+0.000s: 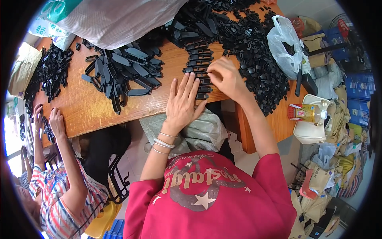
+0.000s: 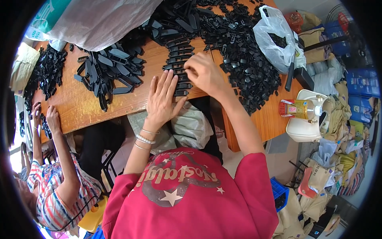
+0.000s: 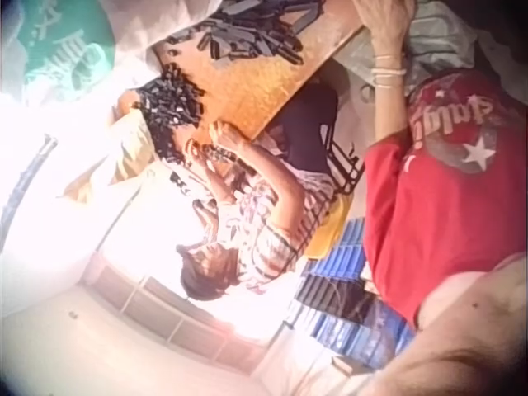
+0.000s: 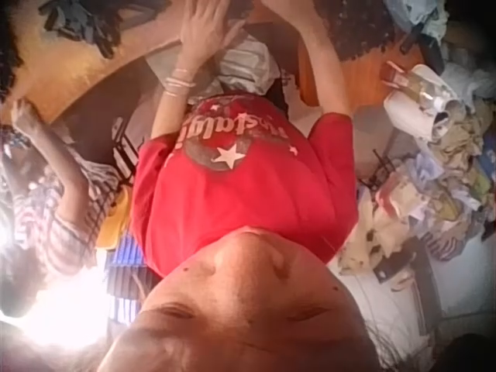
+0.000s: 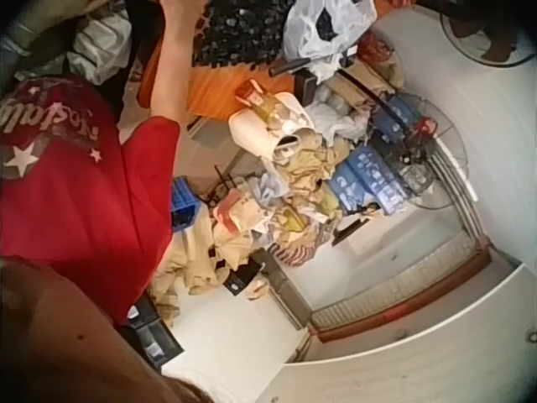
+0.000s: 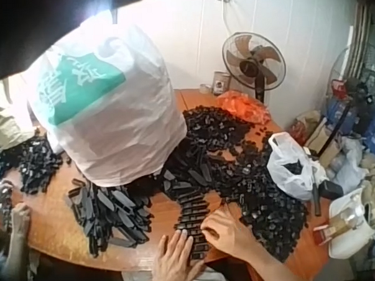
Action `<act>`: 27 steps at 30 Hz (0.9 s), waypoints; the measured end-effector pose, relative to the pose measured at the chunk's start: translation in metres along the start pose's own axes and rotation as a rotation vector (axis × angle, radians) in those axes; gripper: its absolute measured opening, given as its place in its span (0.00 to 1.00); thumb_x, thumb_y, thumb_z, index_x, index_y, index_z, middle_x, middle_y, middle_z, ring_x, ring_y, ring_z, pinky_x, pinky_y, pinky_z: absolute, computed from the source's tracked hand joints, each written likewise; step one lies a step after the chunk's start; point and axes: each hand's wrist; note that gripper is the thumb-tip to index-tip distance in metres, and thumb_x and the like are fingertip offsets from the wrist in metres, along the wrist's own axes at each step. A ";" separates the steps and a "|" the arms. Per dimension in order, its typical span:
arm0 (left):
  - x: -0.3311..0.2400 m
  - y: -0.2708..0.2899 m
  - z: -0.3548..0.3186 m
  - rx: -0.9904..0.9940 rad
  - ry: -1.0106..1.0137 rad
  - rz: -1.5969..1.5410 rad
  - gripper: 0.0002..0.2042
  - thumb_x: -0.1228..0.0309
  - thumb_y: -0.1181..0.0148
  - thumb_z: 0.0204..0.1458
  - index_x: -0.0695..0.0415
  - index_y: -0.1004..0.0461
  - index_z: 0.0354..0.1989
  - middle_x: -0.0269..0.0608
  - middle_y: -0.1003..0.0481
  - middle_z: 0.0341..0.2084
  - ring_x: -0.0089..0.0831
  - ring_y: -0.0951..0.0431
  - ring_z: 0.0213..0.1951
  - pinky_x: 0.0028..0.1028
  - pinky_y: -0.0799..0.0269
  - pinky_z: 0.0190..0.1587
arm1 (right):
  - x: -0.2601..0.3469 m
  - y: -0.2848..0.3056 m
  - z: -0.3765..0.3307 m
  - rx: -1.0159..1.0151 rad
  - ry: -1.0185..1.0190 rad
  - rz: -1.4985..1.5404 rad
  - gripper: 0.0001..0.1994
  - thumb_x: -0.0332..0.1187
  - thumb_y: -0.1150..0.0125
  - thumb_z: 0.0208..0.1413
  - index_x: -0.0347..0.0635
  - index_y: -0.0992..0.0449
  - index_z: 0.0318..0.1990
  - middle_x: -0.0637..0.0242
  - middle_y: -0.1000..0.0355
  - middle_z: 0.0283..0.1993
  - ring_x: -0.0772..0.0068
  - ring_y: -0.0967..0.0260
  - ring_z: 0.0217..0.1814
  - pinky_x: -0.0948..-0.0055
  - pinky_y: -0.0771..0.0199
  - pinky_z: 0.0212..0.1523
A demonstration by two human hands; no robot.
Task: Assembling small black plastic components by fitting them together and tapping them with a small hammer.
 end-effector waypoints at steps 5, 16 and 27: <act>-0.001 0.000 0.000 -0.019 -0.007 -0.034 0.32 0.54 0.42 0.51 0.64 0.37 0.60 0.50 0.39 0.62 0.41 0.44 0.66 0.45 0.55 0.68 | 0.001 -0.008 -0.001 0.019 0.070 -0.077 0.06 0.20 0.36 0.44 0.33 0.26 0.31 0.61 0.27 0.33 0.60 0.31 0.40 0.66 0.30 0.43; 0.000 0.001 0.001 -0.023 -0.005 -0.041 0.32 0.55 0.41 0.51 0.64 0.37 0.60 0.49 0.39 0.63 0.40 0.44 0.66 0.45 0.54 0.68 | -0.015 -0.002 -0.009 -0.061 0.020 -0.122 0.04 0.21 0.40 0.47 0.33 0.23 0.32 0.61 0.27 0.36 0.60 0.31 0.43 0.67 0.33 0.46; -0.002 0.000 -0.001 -0.019 0.006 -0.046 0.33 0.57 0.39 0.50 0.61 0.38 0.62 0.48 0.39 0.63 0.41 0.42 0.66 0.43 0.54 0.68 | -0.063 0.023 0.005 -0.001 0.021 -0.603 0.08 0.24 0.35 0.46 0.39 0.21 0.36 0.64 0.31 0.44 0.64 0.36 0.48 0.66 0.39 0.44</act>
Point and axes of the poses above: each hand's wrist, its own z-axis towards the middle knuckle, its own y-axis out of the back of the hand, x = y × z
